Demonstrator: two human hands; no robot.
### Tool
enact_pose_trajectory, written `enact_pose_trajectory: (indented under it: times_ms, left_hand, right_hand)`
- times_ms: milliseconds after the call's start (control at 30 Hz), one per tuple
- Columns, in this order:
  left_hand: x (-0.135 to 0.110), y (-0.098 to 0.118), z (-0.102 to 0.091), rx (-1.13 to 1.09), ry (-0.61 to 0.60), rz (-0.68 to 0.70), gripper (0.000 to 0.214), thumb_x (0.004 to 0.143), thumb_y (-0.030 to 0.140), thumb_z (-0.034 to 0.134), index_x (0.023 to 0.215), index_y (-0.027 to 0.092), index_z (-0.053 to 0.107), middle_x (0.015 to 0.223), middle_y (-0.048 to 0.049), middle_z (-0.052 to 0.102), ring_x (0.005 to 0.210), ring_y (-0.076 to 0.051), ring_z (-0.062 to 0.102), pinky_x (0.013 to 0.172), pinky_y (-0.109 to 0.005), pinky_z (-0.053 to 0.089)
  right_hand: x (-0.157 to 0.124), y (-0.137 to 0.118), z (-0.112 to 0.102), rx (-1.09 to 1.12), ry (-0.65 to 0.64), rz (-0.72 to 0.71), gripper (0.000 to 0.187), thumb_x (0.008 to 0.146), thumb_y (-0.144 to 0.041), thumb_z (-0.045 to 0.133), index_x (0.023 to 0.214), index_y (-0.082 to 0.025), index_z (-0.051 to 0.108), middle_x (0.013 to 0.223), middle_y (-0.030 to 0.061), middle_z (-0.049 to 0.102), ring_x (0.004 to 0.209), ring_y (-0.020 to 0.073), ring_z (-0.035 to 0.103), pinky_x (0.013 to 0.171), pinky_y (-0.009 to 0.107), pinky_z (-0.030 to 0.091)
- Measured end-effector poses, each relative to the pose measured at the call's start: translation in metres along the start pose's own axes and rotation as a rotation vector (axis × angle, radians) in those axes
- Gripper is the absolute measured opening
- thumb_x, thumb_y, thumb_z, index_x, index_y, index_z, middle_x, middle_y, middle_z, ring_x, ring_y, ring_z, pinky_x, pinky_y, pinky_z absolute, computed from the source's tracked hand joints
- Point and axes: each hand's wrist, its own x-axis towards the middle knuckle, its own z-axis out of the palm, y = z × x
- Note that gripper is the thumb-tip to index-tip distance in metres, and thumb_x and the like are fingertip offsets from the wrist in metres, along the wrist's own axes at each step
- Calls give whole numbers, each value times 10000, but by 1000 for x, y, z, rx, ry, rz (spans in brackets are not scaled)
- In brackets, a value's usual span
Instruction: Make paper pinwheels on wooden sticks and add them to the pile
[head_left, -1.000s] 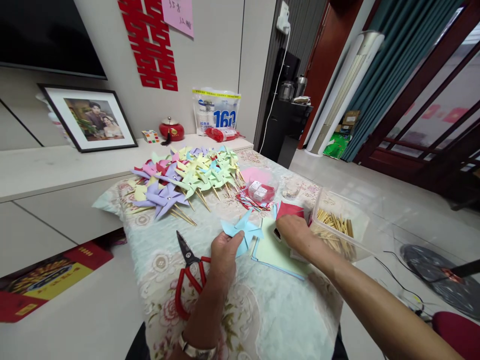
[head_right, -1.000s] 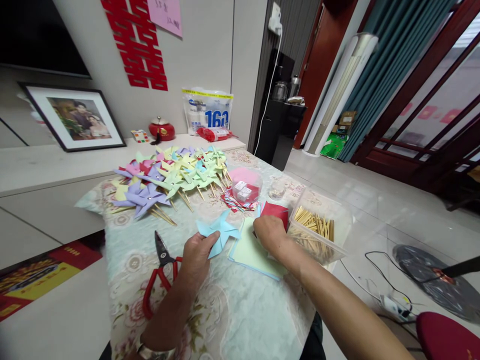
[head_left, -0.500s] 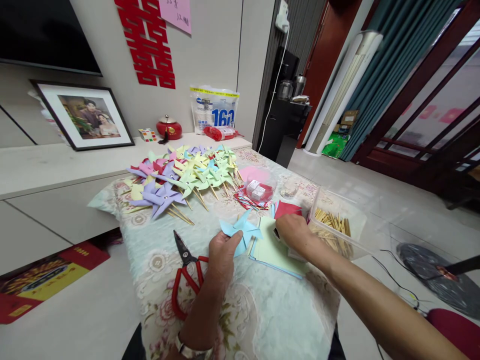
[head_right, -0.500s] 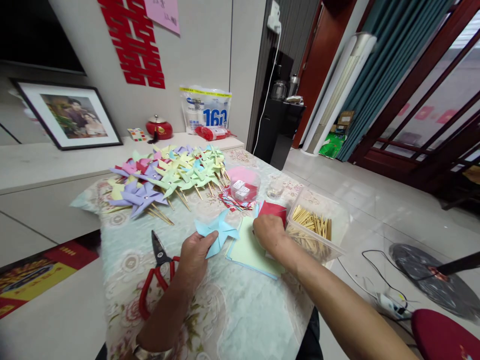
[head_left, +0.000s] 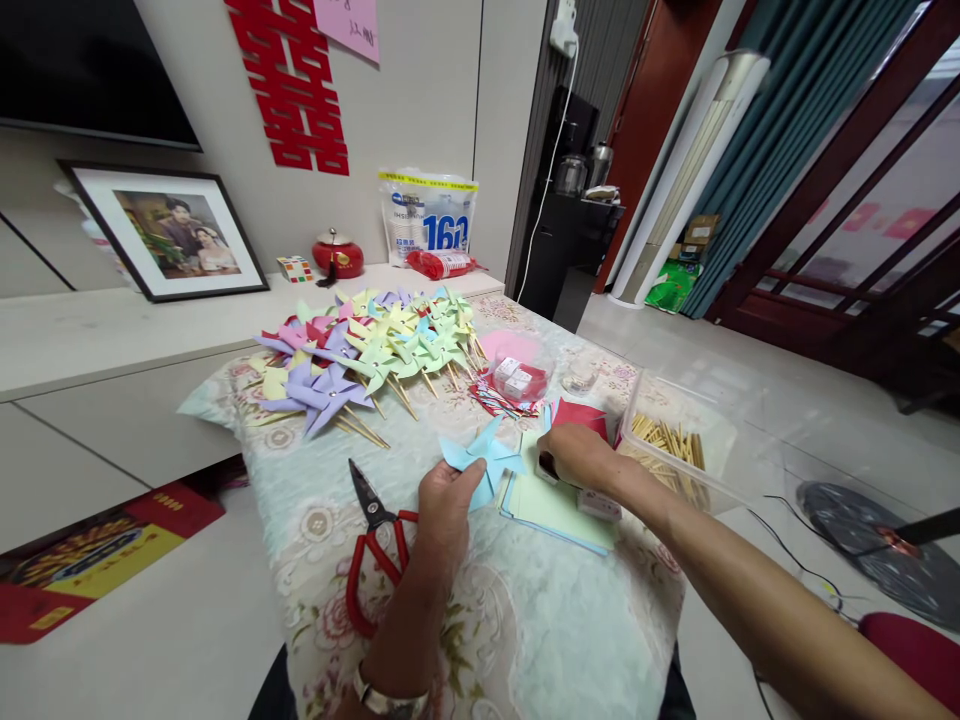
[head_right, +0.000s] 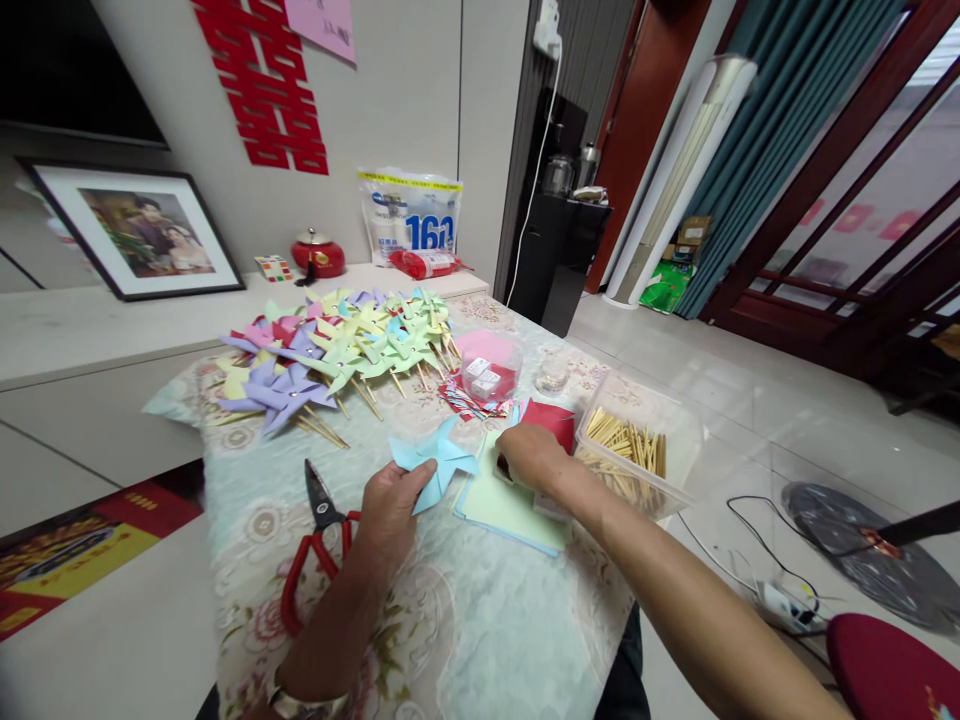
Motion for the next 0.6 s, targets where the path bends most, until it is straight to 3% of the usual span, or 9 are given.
enact_pose_trajectory:
  times_ms: [133,400,500,600]
  left_hand:
    - [1,1,1,-11,-4,3,348,556,268,833,854,111,746,735,-37,773,651,-183,674,660,-282,521]
    - [1,0,1,-12,21,-14,343,546,276,836,827,106,738,729,-44,774,611,-173,658,639,-283,513]
    - [0,1,1,-21,18,-9,358,539,278,842,834,105,738,732,-46,772,624,-176,660,654,-287,513]
    - [0,1,2,-26,13,0,366,538,281,842,843,105,742,733,-44,769,630,-175,656,652,-283,507]
  right_hand:
    - [-6,10,-5,30,36,-152,229,796,-73,573,833,-170,778,857,59,783,766,165,688,618,225,394]
    - [-11,19,-9,-57,100,-286,153,832,-73,611,754,-151,717,828,89,727,878,211,598,664,266,340]
    - [-16,19,-14,-86,207,-250,167,860,-46,569,836,-147,701,903,100,708,905,216,566,687,280,330]
    - [-24,16,-17,-116,365,-109,181,892,-48,535,902,-145,687,936,103,693,889,215,555,684,291,323]
